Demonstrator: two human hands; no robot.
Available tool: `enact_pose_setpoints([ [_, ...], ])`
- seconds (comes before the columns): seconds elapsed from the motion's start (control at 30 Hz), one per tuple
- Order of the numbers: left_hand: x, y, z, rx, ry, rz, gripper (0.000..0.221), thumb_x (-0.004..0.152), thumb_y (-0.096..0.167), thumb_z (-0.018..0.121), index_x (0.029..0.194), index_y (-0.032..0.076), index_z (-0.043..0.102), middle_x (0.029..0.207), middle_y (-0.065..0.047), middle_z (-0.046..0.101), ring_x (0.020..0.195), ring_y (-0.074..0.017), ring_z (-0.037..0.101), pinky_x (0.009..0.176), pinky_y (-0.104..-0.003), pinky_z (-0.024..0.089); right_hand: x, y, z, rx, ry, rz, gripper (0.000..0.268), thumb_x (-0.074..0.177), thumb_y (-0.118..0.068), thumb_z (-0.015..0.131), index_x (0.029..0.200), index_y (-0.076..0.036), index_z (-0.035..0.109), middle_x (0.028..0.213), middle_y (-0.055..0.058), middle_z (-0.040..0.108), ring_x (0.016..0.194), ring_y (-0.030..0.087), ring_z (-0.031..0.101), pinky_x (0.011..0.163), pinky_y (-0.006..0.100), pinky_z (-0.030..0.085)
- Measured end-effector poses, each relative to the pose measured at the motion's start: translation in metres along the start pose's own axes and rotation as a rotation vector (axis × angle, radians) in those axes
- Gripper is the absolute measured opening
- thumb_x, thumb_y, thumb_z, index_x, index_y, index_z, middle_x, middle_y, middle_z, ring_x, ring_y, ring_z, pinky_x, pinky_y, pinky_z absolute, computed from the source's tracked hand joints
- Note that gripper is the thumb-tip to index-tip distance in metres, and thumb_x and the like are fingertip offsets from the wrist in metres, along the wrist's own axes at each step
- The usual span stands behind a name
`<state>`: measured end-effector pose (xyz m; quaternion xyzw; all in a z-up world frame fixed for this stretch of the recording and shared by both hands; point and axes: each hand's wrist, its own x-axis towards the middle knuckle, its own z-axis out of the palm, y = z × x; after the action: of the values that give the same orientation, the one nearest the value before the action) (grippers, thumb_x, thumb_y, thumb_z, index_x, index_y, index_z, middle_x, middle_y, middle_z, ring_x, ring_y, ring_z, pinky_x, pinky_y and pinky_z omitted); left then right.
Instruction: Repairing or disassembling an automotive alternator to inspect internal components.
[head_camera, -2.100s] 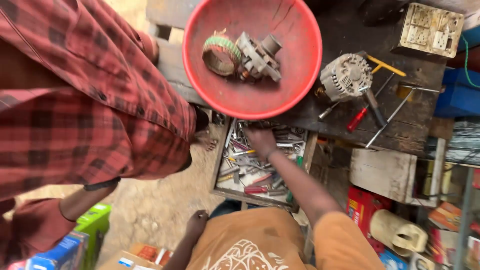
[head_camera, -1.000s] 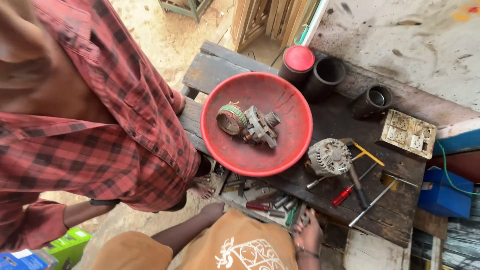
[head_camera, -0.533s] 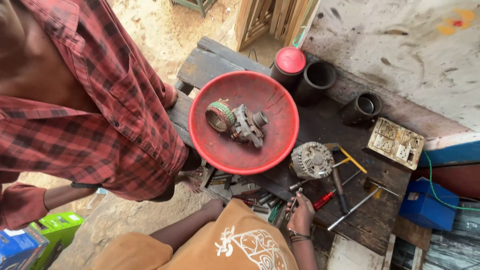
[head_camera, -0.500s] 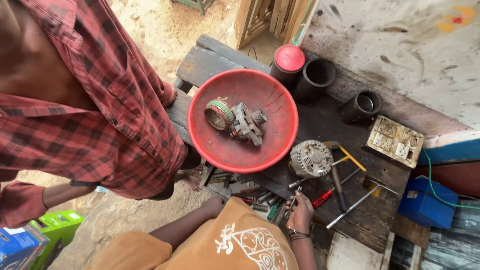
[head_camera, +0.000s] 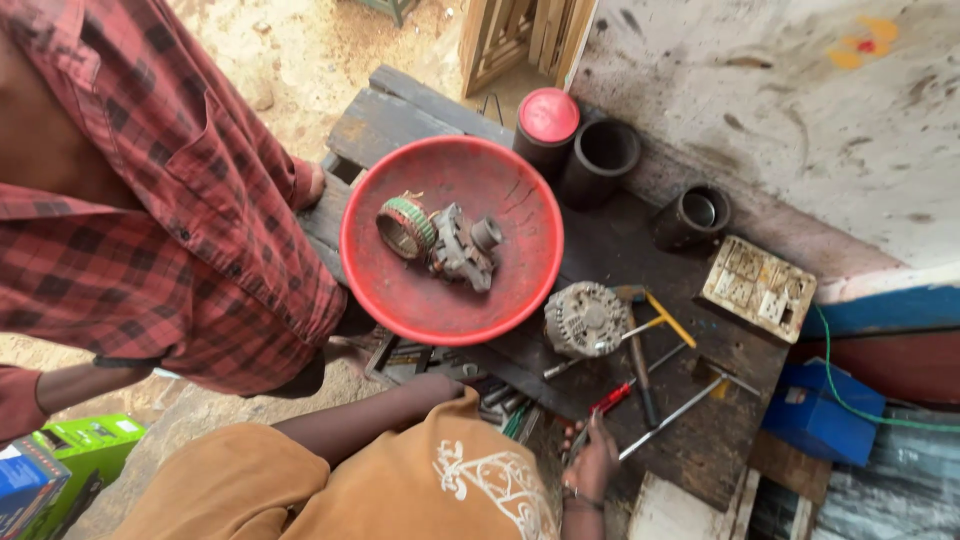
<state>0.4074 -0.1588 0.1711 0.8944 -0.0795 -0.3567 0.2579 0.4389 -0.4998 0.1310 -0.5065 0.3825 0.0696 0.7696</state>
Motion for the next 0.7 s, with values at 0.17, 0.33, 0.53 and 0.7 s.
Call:
enact_pose_setpoints([
  [0.17,0.011,0.028,-0.028,0.006,0.012,0.015,0.037,0.090,0.040,0.062,0.113,0.012,0.072,0.106,-0.019,0.073,0.098,-0.0401,0.069,0.086,-0.051,0.054,0.017,0.027,-0.027,0.058,0.115,0.046,0.022,0.095,-0.007,0.058,0.117,-0.002,0.060,0.089,0.012,0.066,0.070,0.025,0.066,0.054,0.036,0.051],
  [0.33,-0.001,0.053,-0.067,-0.048,-0.016,0.094,0.045,0.085,0.044,0.069,0.111,0.008,0.071,0.107,-0.021,0.071,0.099,-0.0412,0.067,0.086,-0.052,0.053,0.006,0.037,-0.032,0.100,0.143,0.047,0.023,0.095,-0.007,0.061,0.115,0.004,0.061,0.096,0.015,0.067,0.074,0.029,0.067,0.057,0.037,0.052],
  [0.53,0.032,0.048,-0.048,-0.263,-0.021,0.247,0.038,0.094,0.043,0.064,0.113,0.011,0.074,0.106,-0.018,0.075,0.099,-0.0367,0.070,0.087,-0.050,0.054,-0.032,0.016,-0.010,-0.145,0.024,-0.054,0.029,0.090,-0.006,0.060,0.117,-0.001,0.068,0.100,0.010,0.071,0.061,0.017,0.061,0.047,0.028,0.045],
  [0.7,0.017,0.071,-0.092,-0.416,0.109,0.441,0.031,0.095,0.035,0.068,0.107,0.007,0.073,0.100,-0.016,0.075,0.092,-0.0335,0.072,0.082,-0.045,0.056,-0.080,-0.010,0.026,-0.238,-0.026,0.007,0.022,0.097,-0.016,0.063,0.117,-0.005,0.063,0.081,0.009,0.067,0.051,0.016,0.059,0.040,0.028,0.044],
])
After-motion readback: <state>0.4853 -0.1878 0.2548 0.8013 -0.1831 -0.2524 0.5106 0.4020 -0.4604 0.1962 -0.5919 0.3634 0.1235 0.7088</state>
